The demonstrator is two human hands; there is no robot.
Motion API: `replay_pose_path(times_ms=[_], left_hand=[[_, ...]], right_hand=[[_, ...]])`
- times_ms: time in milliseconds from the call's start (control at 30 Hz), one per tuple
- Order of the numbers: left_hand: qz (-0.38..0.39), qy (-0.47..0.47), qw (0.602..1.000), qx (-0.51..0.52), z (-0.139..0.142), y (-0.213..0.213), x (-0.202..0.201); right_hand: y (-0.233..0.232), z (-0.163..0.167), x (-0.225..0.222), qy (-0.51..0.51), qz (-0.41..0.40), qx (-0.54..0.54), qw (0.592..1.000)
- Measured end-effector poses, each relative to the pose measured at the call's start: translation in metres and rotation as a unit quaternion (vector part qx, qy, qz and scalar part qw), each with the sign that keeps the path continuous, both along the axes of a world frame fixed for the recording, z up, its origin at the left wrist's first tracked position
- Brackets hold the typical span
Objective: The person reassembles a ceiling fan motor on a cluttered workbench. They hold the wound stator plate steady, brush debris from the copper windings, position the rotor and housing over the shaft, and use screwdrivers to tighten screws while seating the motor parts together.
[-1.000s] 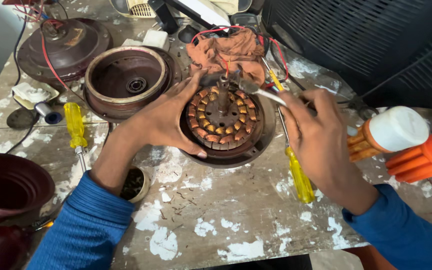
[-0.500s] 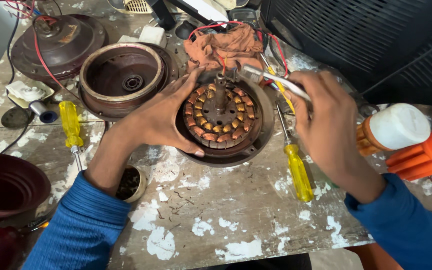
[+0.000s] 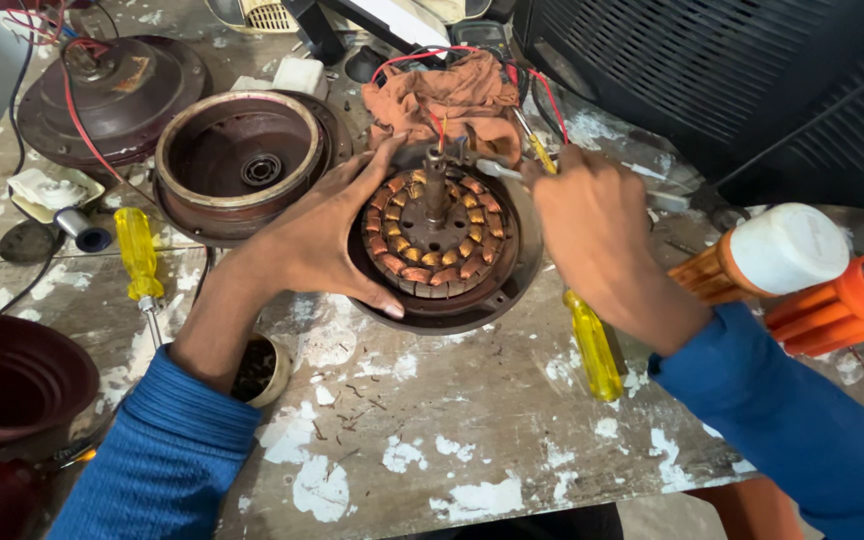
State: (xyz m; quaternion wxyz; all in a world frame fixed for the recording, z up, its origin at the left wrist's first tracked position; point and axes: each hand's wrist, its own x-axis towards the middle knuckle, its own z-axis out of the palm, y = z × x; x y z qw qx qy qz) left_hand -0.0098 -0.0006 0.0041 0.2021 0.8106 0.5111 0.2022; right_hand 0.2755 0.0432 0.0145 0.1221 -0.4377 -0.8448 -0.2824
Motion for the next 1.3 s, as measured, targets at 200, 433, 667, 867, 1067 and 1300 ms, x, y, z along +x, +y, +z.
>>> replay_pose_path(times_ms=[200, 433, 667, 867, 1067, 1300], left_hand=[[-0.034, -0.013, 0.998, 0.051, 0.000, 0.000, -0.001], [-0.023, -0.004, 0.999, 0.043, 0.000, 0.001, -0.002], [-0.010, 0.010, 1.000, 0.022, 0.000, 0.001, -0.002], [-0.029, -0.002, 0.999, 0.038, 0.000, 0.002, -0.003], [-0.016, 0.003, 1.000, 0.023, 0.001, 0.001, -0.002], [-0.023, 0.025, 0.999, 0.041, -0.001, 0.003, -0.003]], right_hand=[[0.004, -0.002, -0.013, -0.059, -0.037, -0.017, 0.997], [-0.032, 0.015, 0.005, -0.068, -0.066, -0.087, 0.992], [-0.022, 0.012, 0.001, -0.073, -0.025, 0.038, 0.996], [0.013, 0.001, -0.001, -0.066, -0.007, 0.050, 0.997], [-0.003, 0.011, 0.018, -0.078, -0.053, -0.074, 0.993], [-0.017, 0.022, 0.024, 0.000, 0.080, 0.030, 0.996]])
